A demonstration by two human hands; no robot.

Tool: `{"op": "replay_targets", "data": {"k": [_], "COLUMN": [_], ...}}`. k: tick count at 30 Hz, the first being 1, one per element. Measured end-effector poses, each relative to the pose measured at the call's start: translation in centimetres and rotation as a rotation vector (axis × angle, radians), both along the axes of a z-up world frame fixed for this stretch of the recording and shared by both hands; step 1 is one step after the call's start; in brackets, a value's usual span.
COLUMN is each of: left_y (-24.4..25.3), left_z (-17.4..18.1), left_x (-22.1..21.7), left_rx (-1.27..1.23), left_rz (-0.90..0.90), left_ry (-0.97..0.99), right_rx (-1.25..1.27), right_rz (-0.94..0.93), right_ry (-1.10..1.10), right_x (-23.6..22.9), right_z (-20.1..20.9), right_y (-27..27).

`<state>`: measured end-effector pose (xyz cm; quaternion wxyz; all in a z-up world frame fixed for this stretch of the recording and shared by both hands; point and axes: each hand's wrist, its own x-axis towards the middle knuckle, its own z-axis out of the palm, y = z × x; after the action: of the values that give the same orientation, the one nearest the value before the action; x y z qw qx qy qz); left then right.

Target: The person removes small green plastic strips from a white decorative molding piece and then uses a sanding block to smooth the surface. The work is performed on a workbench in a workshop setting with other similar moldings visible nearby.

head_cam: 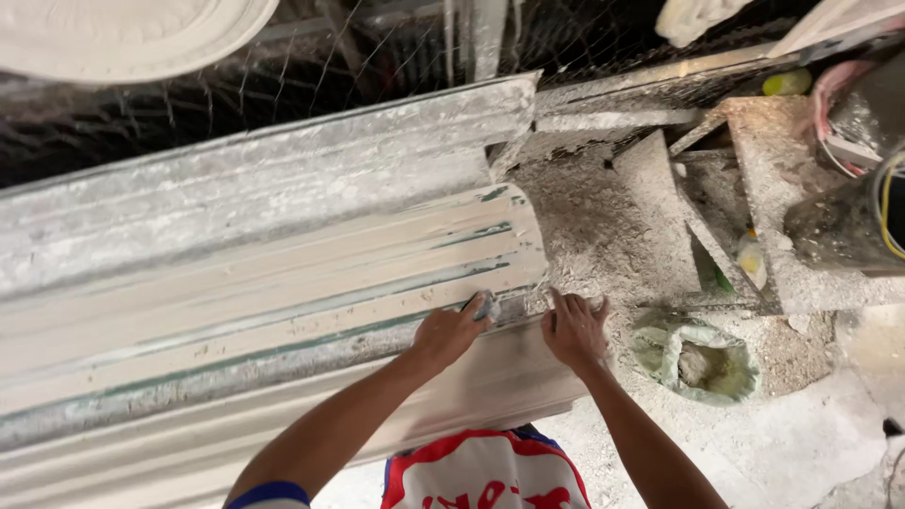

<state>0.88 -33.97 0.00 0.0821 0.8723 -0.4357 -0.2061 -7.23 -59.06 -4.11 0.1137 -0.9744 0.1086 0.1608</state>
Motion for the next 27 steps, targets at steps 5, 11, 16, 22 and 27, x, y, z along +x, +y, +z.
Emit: {"op": "replay_targets", "data": {"k": [5,11,16,22,27], "left_y": [-7.0,-8.8,-12.7,-13.9,-14.4], "left_z": [-0.3,0.9,1.3,1.5,2.2], "left_x": [-1.0,-2.9,-4.4,-3.5,-2.8], "left_rx": [-0.126,0.01,-0.011,-0.036,0.122], "left_rz": [0.01,0.234,0.445,0.58,0.474], "left_ry": [-0.108,0.067,0.066,0.142,0.148], "right_rx": [0.049,0.079,0.124,0.139,0.197], "right_rz": [0.063,0.009,0.023,0.031,0.056], "right_ry": [-0.198,-0.089,-0.056,-0.053,-0.18], "right_x": [-0.9,-0.5,-0.6,0.1,-0.1], "right_z": [-0.6,0.0,1.1,1.7,2.2], "right_y": [-0.5,-0.7,-0.9,-0.8,-1.4]}}
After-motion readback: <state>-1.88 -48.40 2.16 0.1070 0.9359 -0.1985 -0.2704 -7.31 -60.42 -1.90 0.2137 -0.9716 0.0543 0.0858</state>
